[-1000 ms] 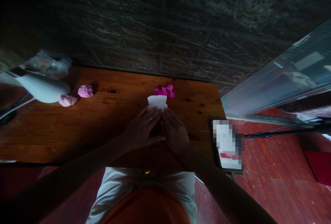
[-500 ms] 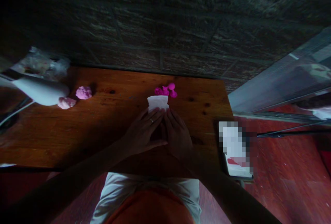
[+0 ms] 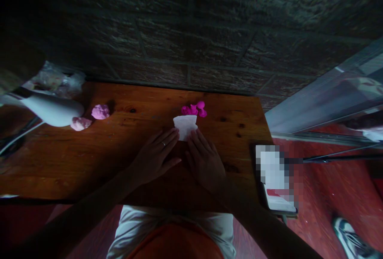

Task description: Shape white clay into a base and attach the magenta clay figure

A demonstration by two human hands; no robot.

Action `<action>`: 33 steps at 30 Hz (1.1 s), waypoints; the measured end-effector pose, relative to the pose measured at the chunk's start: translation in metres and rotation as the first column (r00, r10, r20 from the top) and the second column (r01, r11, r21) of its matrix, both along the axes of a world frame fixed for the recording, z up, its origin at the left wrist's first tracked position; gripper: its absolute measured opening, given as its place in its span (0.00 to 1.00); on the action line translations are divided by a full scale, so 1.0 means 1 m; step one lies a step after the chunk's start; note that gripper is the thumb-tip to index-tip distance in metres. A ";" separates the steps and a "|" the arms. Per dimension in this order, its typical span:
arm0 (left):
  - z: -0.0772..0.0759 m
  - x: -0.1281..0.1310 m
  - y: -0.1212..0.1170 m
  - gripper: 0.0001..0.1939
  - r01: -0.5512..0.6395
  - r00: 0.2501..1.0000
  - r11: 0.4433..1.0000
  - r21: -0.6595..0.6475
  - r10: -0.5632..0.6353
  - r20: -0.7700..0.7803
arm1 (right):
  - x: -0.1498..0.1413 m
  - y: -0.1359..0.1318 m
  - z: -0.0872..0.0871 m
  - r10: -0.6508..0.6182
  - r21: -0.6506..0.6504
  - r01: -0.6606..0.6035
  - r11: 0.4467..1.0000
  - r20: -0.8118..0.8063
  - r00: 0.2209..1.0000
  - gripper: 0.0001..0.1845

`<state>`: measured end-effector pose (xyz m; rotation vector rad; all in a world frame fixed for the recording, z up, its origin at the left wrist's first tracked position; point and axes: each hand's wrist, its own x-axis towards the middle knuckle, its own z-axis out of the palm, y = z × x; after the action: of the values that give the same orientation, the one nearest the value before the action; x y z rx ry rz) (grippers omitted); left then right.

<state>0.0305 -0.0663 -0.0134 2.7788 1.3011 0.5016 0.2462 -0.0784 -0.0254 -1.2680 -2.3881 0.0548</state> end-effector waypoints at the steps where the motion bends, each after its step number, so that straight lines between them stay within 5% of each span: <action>1: 0.000 0.001 0.000 0.31 0.001 1.000 1.000 -0.002 -0.001 0.003 | 0.000 0.000 0.001 0.008 0.000 -0.008 1.000 0.013 1.000 0.23; 12: 0.002 0.009 -0.007 0.34 -0.070 0.997 0.997 -0.030 0.069 -0.028 | 0.000 0.003 -0.002 0.024 -0.019 -0.024 1.000 -0.035 0.999 0.22; 33: 0.004 0.013 -0.010 0.37 -0.024 0.999 0.998 -0.057 0.022 -0.026 | 0.000 0.002 0.002 0.016 -0.056 -0.015 0.998 0.024 1.000 0.23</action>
<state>0.0431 -0.0760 -0.0095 2.7353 1.3321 0.4245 0.2457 -0.0759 -0.0232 -1.2821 -2.4332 0.1123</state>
